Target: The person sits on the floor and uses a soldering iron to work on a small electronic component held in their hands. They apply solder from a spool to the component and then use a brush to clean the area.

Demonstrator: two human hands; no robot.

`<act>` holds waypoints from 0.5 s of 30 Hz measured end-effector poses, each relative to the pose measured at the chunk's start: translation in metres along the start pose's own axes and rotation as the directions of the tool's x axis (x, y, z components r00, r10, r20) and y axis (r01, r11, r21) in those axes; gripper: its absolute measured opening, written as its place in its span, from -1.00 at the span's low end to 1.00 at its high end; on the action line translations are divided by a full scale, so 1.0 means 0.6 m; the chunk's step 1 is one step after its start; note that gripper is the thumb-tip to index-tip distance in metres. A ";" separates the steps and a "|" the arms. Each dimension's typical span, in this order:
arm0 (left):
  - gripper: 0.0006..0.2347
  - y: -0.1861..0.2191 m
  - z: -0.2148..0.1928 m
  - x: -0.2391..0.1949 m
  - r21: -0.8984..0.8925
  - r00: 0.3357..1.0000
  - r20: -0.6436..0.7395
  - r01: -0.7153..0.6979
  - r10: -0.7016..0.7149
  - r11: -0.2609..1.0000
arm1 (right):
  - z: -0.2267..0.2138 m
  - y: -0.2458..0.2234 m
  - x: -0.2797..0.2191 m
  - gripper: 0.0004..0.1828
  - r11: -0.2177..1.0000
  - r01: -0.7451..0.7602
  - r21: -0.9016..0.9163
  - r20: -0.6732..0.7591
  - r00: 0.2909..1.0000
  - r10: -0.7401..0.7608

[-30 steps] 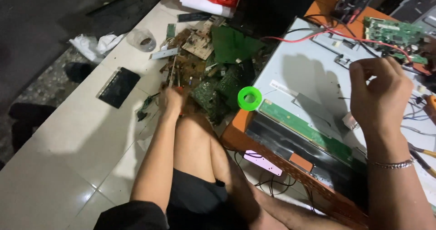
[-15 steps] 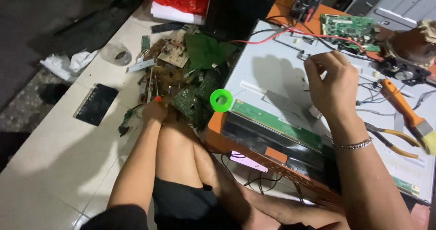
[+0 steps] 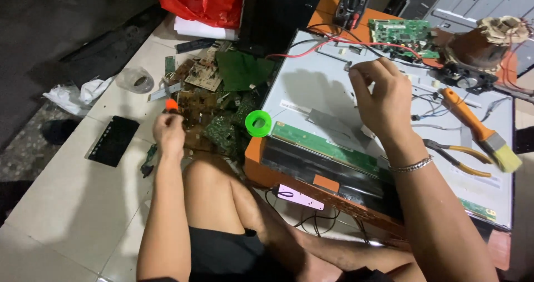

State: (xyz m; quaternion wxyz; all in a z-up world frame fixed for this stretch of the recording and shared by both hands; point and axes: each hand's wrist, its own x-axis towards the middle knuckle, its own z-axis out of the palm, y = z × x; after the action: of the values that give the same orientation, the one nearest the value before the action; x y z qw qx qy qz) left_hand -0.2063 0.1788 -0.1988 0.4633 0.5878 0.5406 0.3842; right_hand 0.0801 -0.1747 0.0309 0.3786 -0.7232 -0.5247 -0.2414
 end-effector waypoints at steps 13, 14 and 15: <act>-0.96 0.364 -0.081 -0.387 -0.158 0.820 0.174 -0.524 0.546 0.837 | -0.053 -0.200 0.010 -0.76 0.913 0.330 0.239 0.145 0.918 -0.369; -0.96 0.363 -0.076 -0.396 -0.197 0.800 0.229 -0.519 0.554 0.832 | -0.056 -0.209 0.010 -0.68 0.894 0.371 0.252 0.168 0.893 -0.418; -0.95 0.360 -0.073 -0.406 -0.235 0.779 0.284 -0.509 0.559 0.828 | -0.058 -0.220 0.008 -0.59 0.873 0.408 0.268 0.194 0.864 -0.464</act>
State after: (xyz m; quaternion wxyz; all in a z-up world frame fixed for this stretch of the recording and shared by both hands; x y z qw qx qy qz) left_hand -0.2171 -0.0541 0.0328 0.4626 0.7392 0.2333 0.4303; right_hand -0.0407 -0.1785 0.0942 0.3209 -0.5637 -0.7422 -0.1686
